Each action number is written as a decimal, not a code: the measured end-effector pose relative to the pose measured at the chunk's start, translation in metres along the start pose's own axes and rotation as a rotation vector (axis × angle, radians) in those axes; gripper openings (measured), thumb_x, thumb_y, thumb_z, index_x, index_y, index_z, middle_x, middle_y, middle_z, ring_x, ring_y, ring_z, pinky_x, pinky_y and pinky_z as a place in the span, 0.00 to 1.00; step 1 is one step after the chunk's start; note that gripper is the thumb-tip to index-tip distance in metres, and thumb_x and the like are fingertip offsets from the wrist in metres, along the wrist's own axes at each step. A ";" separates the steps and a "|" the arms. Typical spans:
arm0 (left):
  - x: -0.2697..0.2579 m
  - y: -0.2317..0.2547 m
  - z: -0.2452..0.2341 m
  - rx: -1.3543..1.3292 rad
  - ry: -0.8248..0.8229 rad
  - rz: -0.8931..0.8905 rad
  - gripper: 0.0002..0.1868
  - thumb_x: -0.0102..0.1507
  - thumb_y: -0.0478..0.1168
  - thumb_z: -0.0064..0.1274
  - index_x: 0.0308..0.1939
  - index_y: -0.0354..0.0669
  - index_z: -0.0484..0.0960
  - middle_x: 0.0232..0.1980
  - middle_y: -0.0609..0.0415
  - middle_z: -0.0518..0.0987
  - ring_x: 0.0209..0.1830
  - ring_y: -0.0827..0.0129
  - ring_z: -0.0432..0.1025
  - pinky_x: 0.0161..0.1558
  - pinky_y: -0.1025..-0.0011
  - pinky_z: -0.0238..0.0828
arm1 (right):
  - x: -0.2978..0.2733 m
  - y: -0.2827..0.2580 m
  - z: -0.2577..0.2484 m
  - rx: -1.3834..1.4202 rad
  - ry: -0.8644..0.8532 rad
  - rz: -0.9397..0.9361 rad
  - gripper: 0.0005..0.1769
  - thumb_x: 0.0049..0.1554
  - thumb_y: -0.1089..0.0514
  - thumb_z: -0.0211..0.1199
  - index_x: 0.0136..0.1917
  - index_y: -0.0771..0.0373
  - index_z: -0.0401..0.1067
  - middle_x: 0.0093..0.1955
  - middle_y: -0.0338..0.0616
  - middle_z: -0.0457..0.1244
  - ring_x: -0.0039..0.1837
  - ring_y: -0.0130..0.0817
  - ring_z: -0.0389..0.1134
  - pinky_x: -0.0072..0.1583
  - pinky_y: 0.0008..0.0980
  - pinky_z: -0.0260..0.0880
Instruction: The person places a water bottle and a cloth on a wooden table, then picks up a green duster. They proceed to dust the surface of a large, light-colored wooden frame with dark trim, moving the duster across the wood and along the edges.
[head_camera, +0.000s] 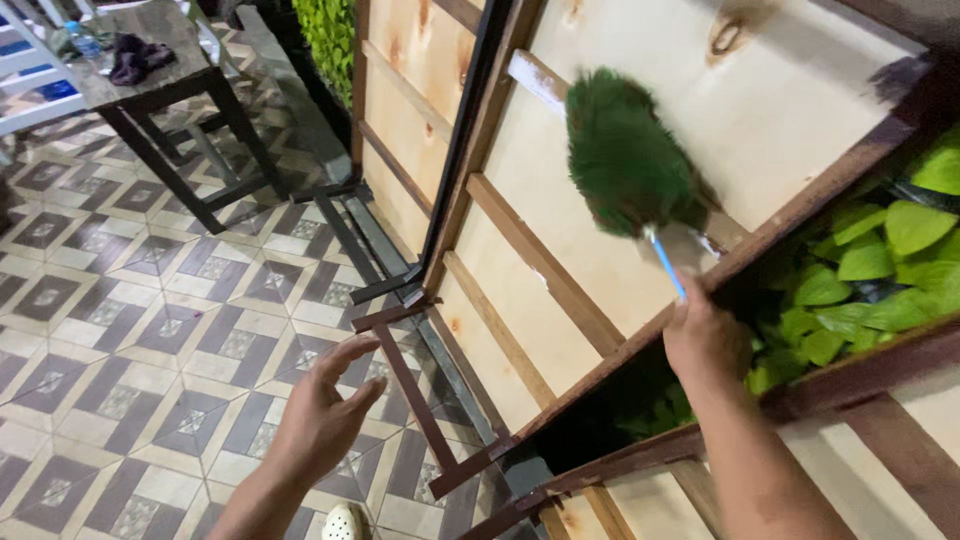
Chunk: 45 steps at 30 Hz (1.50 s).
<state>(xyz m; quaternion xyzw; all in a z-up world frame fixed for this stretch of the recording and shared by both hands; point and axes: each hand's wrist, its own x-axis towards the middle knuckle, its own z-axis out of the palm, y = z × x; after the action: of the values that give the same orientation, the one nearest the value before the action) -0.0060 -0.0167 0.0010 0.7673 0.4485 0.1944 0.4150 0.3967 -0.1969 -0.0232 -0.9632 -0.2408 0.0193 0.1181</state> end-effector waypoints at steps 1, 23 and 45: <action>0.000 0.000 -0.003 0.007 -0.028 -0.080 0.26 0.62 0.44 0.59 0.66 0.52 0.78 0.71 0.52 0.74 0.69 0.58 0.70 0.57 0.61 0.73 | -0.003 0.001 0.009 -0.022 -0.031 -0.024 0.26 0.66 0.50 0.51 0.76 0.33 0.64 0.51 0.60 0.71 0.54 0.61 0.72 0.54 0.56 0.72; -0.007 -0.019 0.002 -0.038 -0.122 -0.216 0.27 0.61 0.46 0.59 0.65 0.55 0.76 0.67 0.54 0.79 0.35 0.62 0.81 0.46 0.63 0.78 | -0.106 0.064 0.110 -0.335 -0.327 -0.021 0.27 0.62 0.51 0.56 0.72 0.27 0.66 0.50 0.45 0.72 0.51 0.48 0.75 0.53 0.49 0.75; -0.002 -0.066 -0.021 0.033 -0.134 -0.229 0.27 0.62 0.48 0.59 0.65 0.55 0.76 0.74 0.57 0.72 0.52 0.55 0.82 0.57 0.60 0.75 | -0.125 0.033 0.171 -0.171 -0.379 0.193 0.24 0.66 0.49 0.52 0.74 0.29 0.65 0.55 0.49 0.73 0.58 0.54 0.74 0.58 0.52 0.74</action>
<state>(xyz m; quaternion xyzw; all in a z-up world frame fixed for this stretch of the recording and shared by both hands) -0.0561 0.0086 -0.0401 0.7292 0.5075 0.0865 0.4509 0.2852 -0.2463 -0.2000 -0.9675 -0.1659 0.1905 -0.0137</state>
